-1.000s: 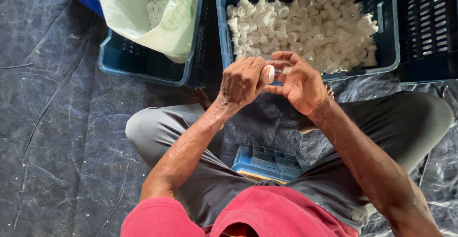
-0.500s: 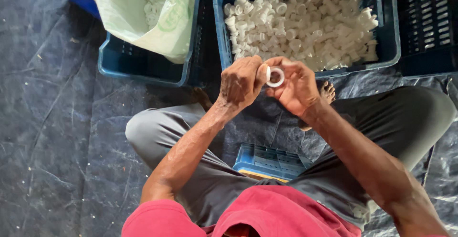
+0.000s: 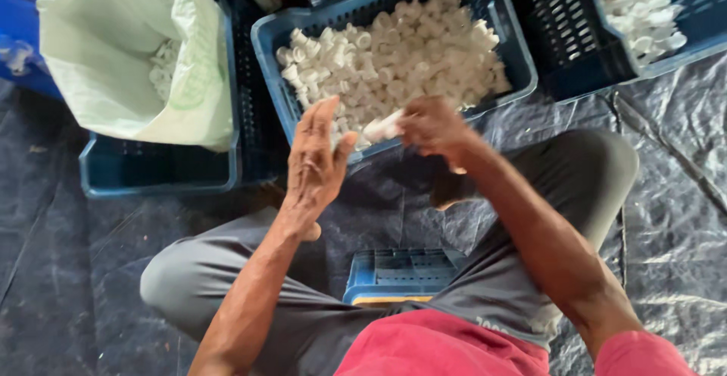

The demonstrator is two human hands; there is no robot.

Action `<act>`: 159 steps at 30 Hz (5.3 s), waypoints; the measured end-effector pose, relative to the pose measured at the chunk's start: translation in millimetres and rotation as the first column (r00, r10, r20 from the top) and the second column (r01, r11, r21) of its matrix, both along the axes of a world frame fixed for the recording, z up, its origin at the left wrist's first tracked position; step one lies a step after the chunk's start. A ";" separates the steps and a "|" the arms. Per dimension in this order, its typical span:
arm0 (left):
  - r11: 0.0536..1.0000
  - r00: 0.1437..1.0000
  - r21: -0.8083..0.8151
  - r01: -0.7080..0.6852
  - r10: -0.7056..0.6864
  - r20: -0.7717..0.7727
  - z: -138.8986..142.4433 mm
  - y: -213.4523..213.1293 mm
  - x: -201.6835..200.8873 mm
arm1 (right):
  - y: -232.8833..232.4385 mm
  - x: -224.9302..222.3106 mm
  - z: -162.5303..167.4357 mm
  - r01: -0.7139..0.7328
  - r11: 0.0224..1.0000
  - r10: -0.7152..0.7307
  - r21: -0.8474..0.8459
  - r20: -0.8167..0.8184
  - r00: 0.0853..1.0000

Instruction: The person sits on the floor and repeatedly picks up small white plastic components from a blue crate. They separate the parts by hand and place the separated pieces into a white bag inside another crate. The process is repetitive and involves handling the items one at a time.

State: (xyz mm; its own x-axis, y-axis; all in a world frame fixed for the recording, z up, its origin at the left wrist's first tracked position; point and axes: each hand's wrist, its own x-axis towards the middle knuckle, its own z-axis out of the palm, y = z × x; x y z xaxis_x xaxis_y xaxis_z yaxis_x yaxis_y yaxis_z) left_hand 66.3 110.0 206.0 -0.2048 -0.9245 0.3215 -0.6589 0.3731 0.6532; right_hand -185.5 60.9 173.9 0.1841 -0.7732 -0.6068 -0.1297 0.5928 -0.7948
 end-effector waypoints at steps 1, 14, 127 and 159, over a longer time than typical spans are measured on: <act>0.999 0.999 0.038 -0.031 0.031 -0.012 1.5 -2.2 3.5 | -12.3 -22.9 4.2 0.006 0.998 -0.014 -0.057 -0.145 0.989; 0.970 0.978 0.203 -0.133 0.162 -0.133 -1.6 -13.5 13.9 | -33.4 -69.2 -10.6 0.553 0.823 -0.398 -0.130 0.562 0.725; 0.987 0.991 0.159 0.034 -0.055 0.126 -16.7 7.6 16.5 | 28.8 69.8 36.5 -0.118 0.963 0.163 -0.242 0.175 0.971; 0.989 0.963 0.149 0.015 -0.054 0.264 -15.4 5.1 9.4 | 23.5 64.9 18.0 -0.220 0.968 0.229 -0.118 0.066 0.971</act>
